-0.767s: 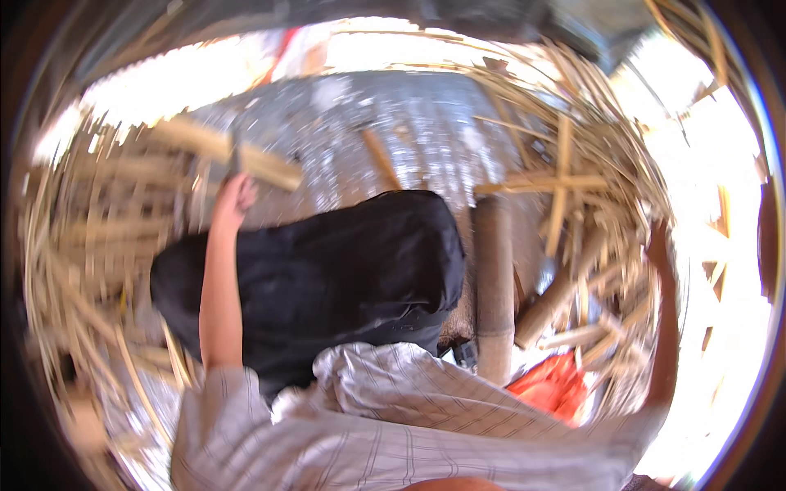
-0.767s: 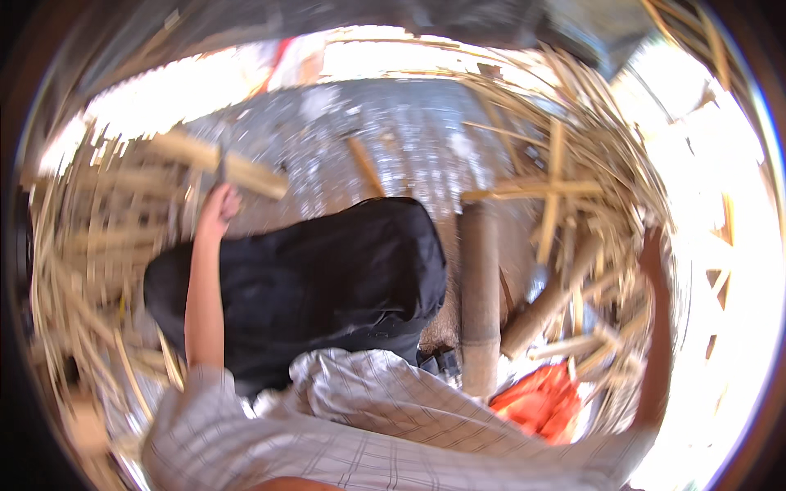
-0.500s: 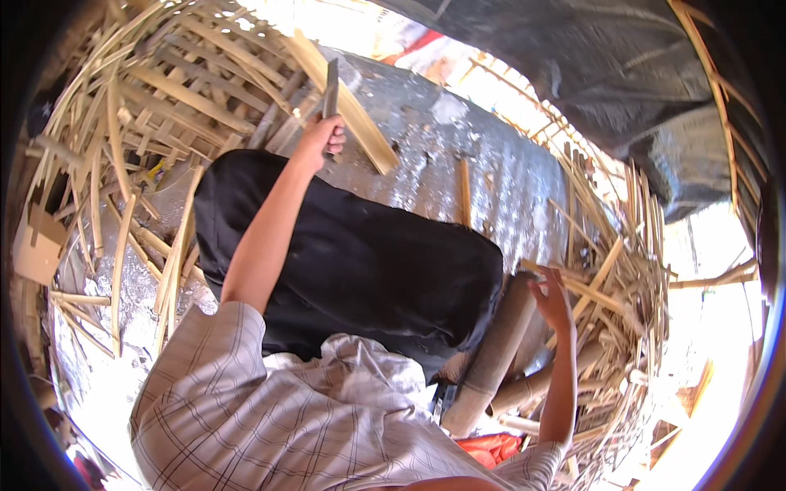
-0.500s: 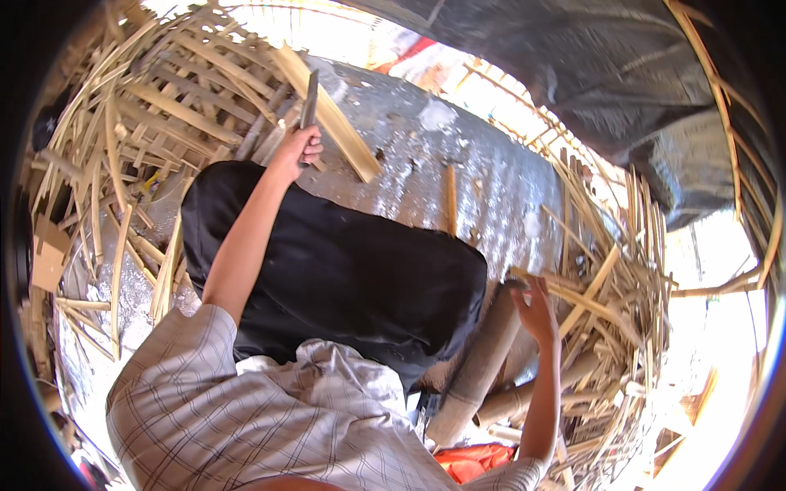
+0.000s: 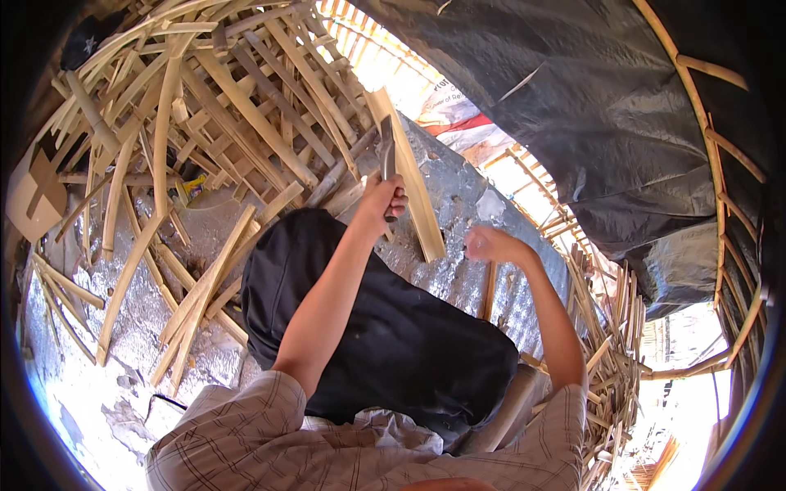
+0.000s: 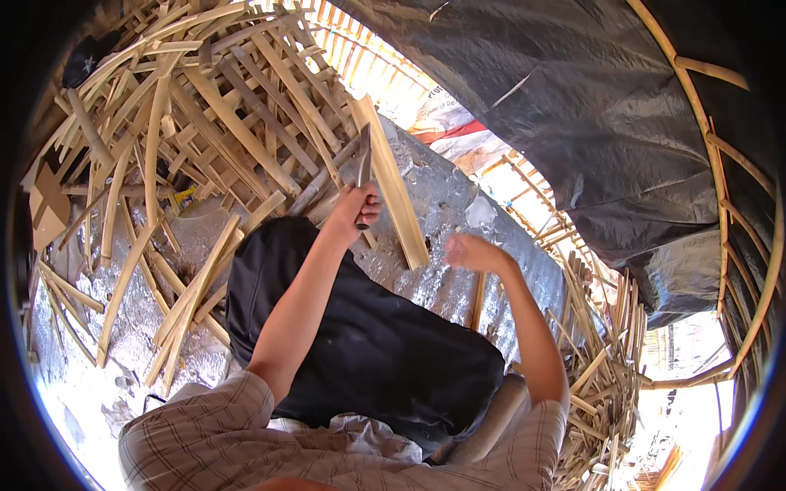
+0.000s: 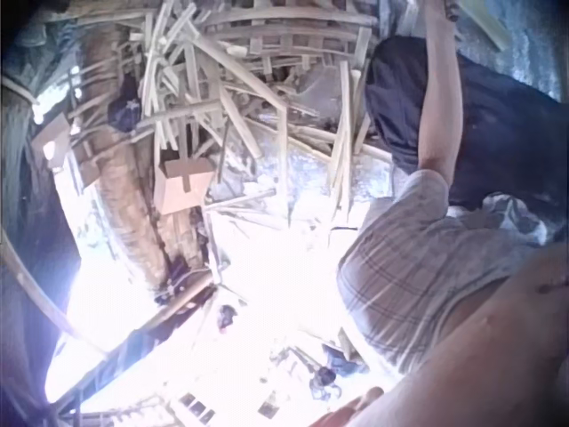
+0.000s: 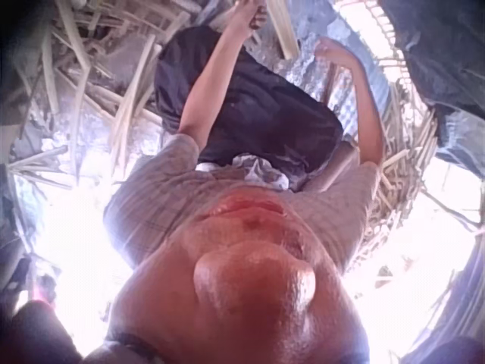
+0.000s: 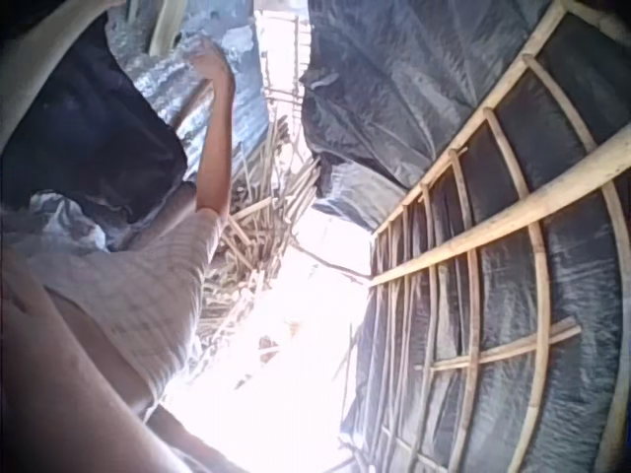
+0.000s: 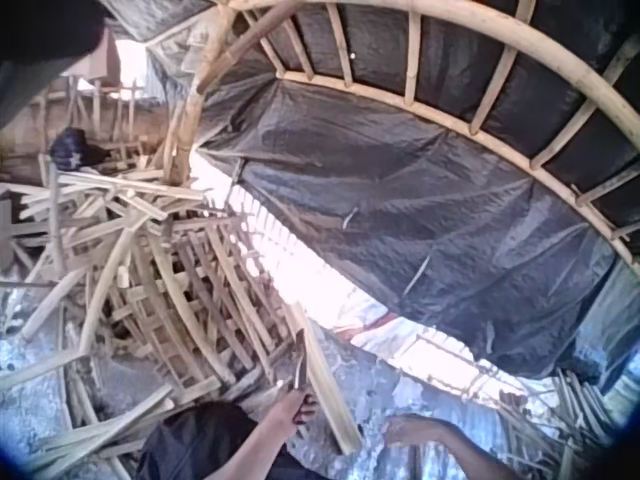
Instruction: The person uses a hammer and a chisel to split a bamboo stalk. They stand to adjust a reflective insulation sheet and then continue splitting the bamboo by hand and with tools.
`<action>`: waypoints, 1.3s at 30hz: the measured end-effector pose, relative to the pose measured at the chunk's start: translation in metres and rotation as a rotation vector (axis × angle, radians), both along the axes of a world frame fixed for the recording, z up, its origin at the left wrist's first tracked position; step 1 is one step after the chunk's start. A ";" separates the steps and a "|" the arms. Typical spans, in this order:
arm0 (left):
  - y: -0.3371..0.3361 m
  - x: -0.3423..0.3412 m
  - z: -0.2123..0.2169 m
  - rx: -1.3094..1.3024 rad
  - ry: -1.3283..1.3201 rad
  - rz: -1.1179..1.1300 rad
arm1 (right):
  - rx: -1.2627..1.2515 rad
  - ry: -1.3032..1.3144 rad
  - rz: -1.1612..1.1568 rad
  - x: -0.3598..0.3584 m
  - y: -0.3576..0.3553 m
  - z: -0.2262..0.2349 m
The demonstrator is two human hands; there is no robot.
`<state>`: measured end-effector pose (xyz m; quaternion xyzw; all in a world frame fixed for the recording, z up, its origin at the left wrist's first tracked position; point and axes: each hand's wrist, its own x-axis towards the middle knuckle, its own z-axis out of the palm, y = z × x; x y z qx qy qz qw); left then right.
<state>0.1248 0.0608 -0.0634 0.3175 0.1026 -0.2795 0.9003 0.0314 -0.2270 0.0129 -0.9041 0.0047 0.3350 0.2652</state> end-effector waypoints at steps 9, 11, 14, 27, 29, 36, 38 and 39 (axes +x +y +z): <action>0.014 0.007 0.002 -0.021 0.030 -0.069 | -0.384 -0.678 -0.351 0.185 0.082 -0.152; 0.019 0.005 0.008 0.071 -0.013 -0.040 | -0.249 -0.774 -0.452 0.185 0.098 -0.150; 0.015 0.003 0.006 0.149 -0.092 -0.045 | -0.199 -0.802 -0.531 0.161 0.101 -0.131; -0.004 -0.019 0.023 0.224 -0.571 -0.184 | -0.260 -1.482 -0.674 -0.008 0.050 0.001; 0.003 -0.028 0.029 0.233 -0.589 -0.214 | -0.196 -1.598 -0.720 -0.017 0.055 -0.001; 0.015 -0.093 0.074 0.148 -0.551 -0.436 | 0.044 -1.723 -0.862 -0.057 0.048 -0.025; 0.011 -0.115 0.088 -0.002 -0.560 -0.462 | 0.187 -1.733 -0.907 -0.055 0.042 -0.027; 0.013 -0.125 0.099 -0.046 -0.587 -0.468 | 0.238 -1.738 -0.922 -0.052 0.046 -0.030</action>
